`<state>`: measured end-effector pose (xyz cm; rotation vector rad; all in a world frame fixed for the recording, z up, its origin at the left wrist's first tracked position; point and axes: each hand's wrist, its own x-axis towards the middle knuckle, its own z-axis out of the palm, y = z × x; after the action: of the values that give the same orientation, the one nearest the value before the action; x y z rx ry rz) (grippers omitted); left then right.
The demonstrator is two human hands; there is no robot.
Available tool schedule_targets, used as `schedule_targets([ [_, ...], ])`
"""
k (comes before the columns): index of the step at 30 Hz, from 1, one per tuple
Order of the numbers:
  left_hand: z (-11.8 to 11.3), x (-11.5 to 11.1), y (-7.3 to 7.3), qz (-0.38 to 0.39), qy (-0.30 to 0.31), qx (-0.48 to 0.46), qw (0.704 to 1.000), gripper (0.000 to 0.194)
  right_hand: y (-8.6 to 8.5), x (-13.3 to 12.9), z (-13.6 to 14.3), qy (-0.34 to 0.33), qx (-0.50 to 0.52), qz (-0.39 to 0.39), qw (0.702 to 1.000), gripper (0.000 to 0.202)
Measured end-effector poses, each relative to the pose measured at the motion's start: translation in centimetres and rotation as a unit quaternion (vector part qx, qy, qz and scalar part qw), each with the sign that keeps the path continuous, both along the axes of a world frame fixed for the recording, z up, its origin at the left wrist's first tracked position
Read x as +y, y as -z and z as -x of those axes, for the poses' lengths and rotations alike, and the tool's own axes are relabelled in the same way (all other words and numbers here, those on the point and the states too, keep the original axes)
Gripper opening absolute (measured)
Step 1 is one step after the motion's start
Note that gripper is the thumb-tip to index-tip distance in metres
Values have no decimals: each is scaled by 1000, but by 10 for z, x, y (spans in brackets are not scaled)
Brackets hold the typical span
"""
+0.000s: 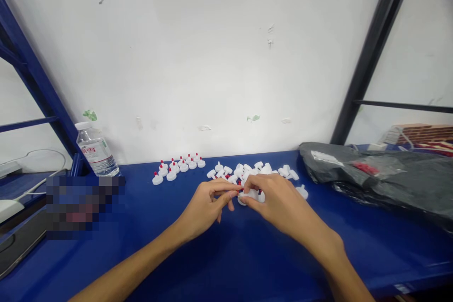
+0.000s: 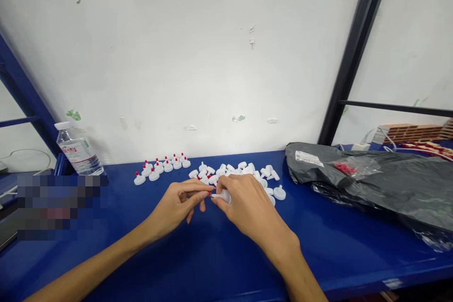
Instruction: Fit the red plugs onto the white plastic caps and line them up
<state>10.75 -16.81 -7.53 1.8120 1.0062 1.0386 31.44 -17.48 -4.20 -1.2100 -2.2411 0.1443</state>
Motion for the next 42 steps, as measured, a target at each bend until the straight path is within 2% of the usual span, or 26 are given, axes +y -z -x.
schedule_targets([
  [3,0,-1,1,-24,8,9,1000,33,1,1,0,1,-3,3,1000,5],
  [8,-2,-4,-2,-35,-29,46,998,30,0,1,1,-7,-9,18,1000,3],
  [13,-5,-7,-7,-63,-34,63,995,21,2,-2,1,-10,-10,9,1000,11],
  [19,-4,-8,-5,-89,-23,93,991,22,3,-2,1,-12,-31,-11,999,18],
  [22,-6,-9,-5,-103,-17,125,987,23,0,-5,1,-18,-27,5,999,18],
  [27,-5,-6,-10,-146,-55,182,971,20,-1,-9,0,-45,1,56,997,29],
  [31,15,7,-18,-187,-80,280,938,17,1,-4,0,-9,3,5,1000,41],
  [36,58,34,-20,-172,-162,439,867,21,-2,-2,2,0,35,-7,999,28],
  [42,99,63,-16,-80,-199,463,860,25,-4,-5,3,-12,37,-5,999,23],
])
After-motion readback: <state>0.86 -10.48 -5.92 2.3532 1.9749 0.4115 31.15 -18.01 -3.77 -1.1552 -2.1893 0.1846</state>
